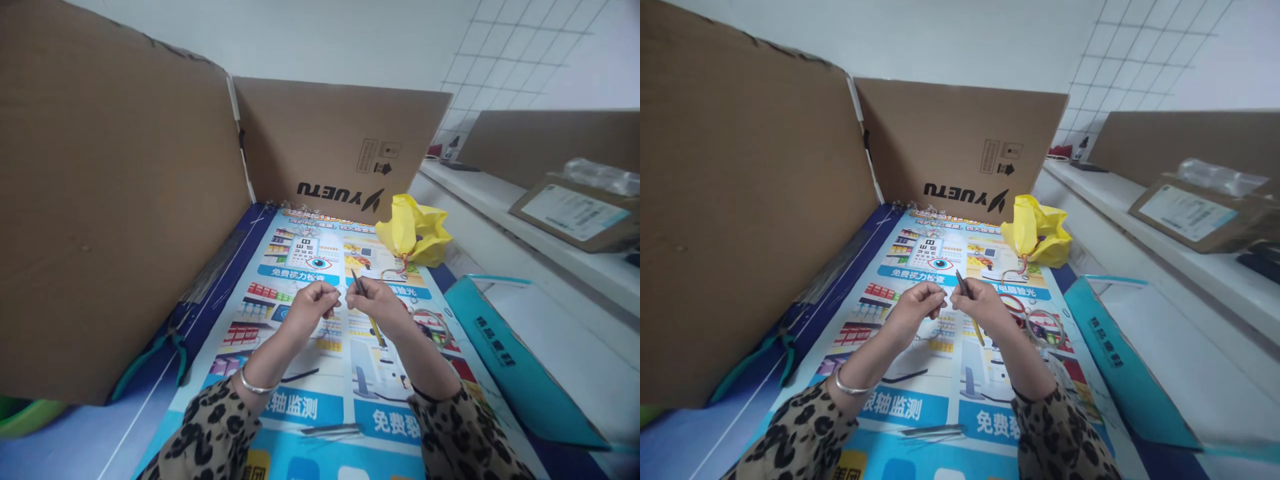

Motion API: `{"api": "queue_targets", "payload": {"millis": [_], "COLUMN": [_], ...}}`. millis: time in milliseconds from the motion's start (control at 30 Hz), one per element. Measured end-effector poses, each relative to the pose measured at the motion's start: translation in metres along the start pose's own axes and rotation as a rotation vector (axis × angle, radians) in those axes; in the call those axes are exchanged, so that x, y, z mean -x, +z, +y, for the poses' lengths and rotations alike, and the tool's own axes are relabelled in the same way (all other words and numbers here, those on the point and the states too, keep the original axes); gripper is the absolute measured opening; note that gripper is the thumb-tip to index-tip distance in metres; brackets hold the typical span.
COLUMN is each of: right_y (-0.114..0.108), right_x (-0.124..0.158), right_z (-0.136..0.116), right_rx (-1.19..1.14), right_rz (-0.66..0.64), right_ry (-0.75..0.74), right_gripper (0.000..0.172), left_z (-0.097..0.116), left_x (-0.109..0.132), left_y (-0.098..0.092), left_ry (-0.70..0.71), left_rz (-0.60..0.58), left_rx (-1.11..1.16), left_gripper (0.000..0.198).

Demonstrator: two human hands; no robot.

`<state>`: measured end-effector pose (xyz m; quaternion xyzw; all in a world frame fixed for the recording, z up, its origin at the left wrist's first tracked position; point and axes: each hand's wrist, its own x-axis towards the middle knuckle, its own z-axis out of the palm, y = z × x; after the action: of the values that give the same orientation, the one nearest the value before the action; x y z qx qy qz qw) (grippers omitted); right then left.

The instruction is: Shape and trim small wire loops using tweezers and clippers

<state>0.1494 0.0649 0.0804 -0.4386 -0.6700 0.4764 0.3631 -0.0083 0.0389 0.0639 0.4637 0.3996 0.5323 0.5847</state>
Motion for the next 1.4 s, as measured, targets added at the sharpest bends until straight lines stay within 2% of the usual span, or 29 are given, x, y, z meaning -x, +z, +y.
{"api": "queue_targets", "payload": {"millis": [267, 567, 800, 933, 1200, 1400], "right_y": [0.005, 0.01, 0.016, 0.016, 0.015, 0.006], "right_x": [-0.005, -0.002, -0.002, -0.003, -0.01, -0.011], "right_z": [0.016, 0.01, 0.01, 0.014, 0.031, 0.029], "right_rx": [0.147, 0.204, 0.158, 0.162, 0.139, 0.094], "right_rz": [0.04, 0.107, 0.117, 0.083, 0.004, -0.05], "right_ry": [-0.006, -0.044, -0.059, -0.047, 0.027, 0.027], "right_gripper": [0.012, 0.014, 0.012, 0.012, 0.013, 0.022], "left_z": [-0.008, -0.008, -0.01, -0.013, -0.026, -0.019], "left_x": [0.0, -0.001, -0.001, -0.001, -0.011, -0.01], "left_y": [-0.009, -0.013, -0.013, -0.015, -0.032, -0.041], "left_ry": [0.02, 0.047, 0.065, 0.06, -0.107, -0.062], "left_rz": [-0.036, -0.046, -0.048, -0.039, -0.102, -0.03], "left_rx": [-0.033, -0.073, -0.083, -0.102, -0.142, -0.44], "left_gripper": [0.018, 0.019, 0.017, 0.016, 0.025, 0.019]}}
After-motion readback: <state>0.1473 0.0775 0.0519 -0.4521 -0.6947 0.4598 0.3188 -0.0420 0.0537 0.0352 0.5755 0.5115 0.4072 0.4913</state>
